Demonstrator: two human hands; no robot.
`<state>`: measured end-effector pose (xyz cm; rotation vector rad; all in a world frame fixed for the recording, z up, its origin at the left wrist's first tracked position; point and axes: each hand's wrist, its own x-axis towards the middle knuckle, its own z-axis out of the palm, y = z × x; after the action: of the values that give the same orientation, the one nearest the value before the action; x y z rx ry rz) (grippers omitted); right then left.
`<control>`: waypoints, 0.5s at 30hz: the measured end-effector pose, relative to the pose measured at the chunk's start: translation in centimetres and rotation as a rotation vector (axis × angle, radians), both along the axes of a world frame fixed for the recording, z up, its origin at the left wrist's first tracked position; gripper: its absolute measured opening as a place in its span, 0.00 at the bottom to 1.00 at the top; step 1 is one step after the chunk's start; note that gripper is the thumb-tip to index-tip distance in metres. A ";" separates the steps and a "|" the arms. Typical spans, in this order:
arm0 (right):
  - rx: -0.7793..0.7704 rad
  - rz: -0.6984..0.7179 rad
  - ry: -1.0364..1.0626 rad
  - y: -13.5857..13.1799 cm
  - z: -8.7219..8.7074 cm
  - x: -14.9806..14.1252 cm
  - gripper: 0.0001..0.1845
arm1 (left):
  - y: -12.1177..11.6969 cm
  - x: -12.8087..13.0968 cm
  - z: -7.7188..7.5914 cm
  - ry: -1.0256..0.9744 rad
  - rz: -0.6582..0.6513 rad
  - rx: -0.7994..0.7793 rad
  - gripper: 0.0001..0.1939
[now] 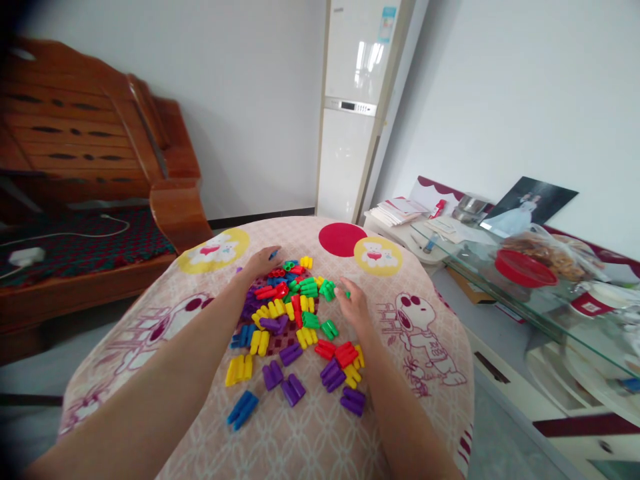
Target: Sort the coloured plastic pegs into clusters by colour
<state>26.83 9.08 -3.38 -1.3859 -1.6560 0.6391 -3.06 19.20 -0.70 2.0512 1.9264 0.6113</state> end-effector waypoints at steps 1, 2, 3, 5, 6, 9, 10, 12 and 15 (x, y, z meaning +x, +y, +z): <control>-0.015 0.031 0.019 0.2 0.1 -1.3 0.26 | 0.0 0.6 0.2 -0.006 -0.035 -0.007 0.23; -0.028 0.059 0.041 0.3 0.1 -2.6 0.25 | -0.2 1.0 0.3 -0.015 -0.064 -0.012 0.21; -0.039 0.082 0.064 0.3 0.1 -3.9 0.24 | -0.4 1.2 0.5 -0.029 -0.089 -0.013 0.20; -0.051 0.111 0.116 0.1 0.0 -6.3 0.24 | -1.3 1.2 0.8 -0.074 -0.129 -0.001 0.19; -0.056 0.119 0.142 -0.1 0.0 -7.3 0.24 | -1.8 0.8 1.0 -0.098 -0.135 0.013 0.20; -0.061 0.139 0.211 -0.9 0.2 -8.6 0.23 | -3.7 -1.2 1.0 -0.127 -0.029 0.080 0.23; -0.059 0.136 0.228 -1.0 0.3 -8.6 0.23 | -4.3 -2.1 0.8 -0.120 0.042 0.103 0.24; -0.050 0.087 0.237 -1.1 0.5 -7.9 0.23 | -5.4 -3.7 0.3 -0.088 0.187 0.116 0.25; -0.037 -0.094 0.205 -0.9 0.4 -6.6 0.23 | -6.5 -4.9 -0.6 -0.043 0.280 0.049 0.24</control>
<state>20.20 8.20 -2.93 -1.3676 -1.4161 0.7341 -7.91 12.73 -1.34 1.7917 2.2125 0.7641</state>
